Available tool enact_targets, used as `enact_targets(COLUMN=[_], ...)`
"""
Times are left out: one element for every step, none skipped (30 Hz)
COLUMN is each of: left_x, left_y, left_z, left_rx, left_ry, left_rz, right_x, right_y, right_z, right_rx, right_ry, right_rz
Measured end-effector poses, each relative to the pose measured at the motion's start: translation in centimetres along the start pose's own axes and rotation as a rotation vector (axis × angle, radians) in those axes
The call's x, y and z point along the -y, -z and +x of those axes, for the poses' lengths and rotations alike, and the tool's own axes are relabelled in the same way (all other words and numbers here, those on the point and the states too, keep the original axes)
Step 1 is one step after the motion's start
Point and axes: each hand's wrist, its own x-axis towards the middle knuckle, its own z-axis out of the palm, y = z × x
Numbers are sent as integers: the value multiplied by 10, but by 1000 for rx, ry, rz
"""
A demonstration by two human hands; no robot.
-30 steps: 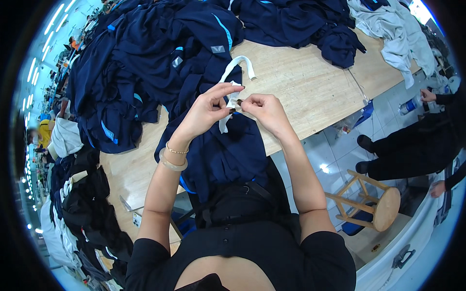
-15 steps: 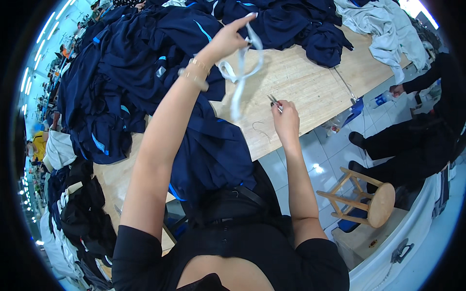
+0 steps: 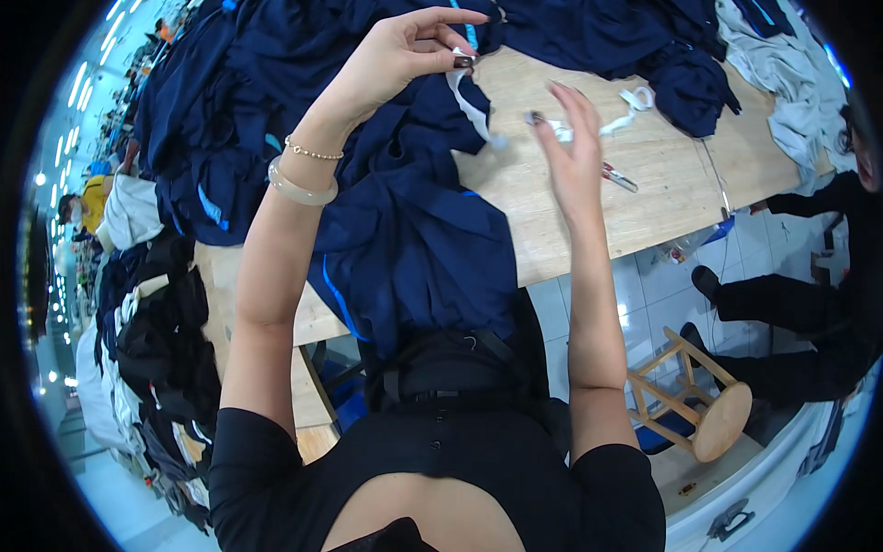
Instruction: The recorder uses thread snippers to remove loose threads and inspect blue garments at a manufacturing workstation.
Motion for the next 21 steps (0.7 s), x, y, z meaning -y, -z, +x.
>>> enact_targets(left_x=[-8, -11, -12, -10, -8, -6, 0, 14, 29, 41, 53, 80, 93, 102, 107, 111, 115, 119, 118, 118, 119], left_y=[0, 0, 2, 5, 6, 8, 16, 26, 35, 41, 45, 46, 38, 26, 12, 10, 8, 8, 6, 1, -8], left_z=[-6, -12, -17, -22, -27, -32, -41, -51, -63, -72, -82, -98, -103, -106, -104, -112, -117, -121, -124, -130, -138], left_rx=[10, 20, 30, 57, 18, -21, -78, -152, -227, -208, -187, -218, -138, -94, -74, -76, -90, -103, -125, -125, -369], left_ry=[31, 40, 48, 67, 67, 66, 52, 108, 165, 340, 515, 613, 833, 905, 910, 917, 959, 998, 1012, 1010, 934], left_rz=[-111, -129, -147, -130, -83, -37, 13, 131, 250, 456, 661, 625, 613, 625, 673, 660, 635, 609, 548, 544, 224], right_x=[18, 37, 60, 58, 55, 56, 56, 57, 56, 45, 33, 24, 14, 4, -14, -10, -3, -2, 1, 4, -13], right_y=[-14, -33, -49, -57, -66, -75, -76, -77, -84, -92, -102, -118, -136, -153, -169, -181, -194, -195, -195, -193, -193], right_z=[4, 7, 9, 10, 11, 7, 6, 6, 5, 5, 5, 5, 3, 1, 1, 2, -5, -7, -8, -7, -11], right_rx=[85, 172, 185, 332, 480, 423, 431, 436, 375, 358, 341, 371, 334, 292, 304, 400, 373, 375, 374, 371, 331], right_ry=[-111, -221, -171, -294, -418, -526, -637, -747, -798, -863, -927, -937, -912, -886, -765, -686, -651, -647, -635, -624, -566], right_rz=[241, 485, 450, 610, 767, 838, 897, 952, 900, 850, 800, 733, 586, 436, 116, -81, -276, -277, -308, -341, -238])
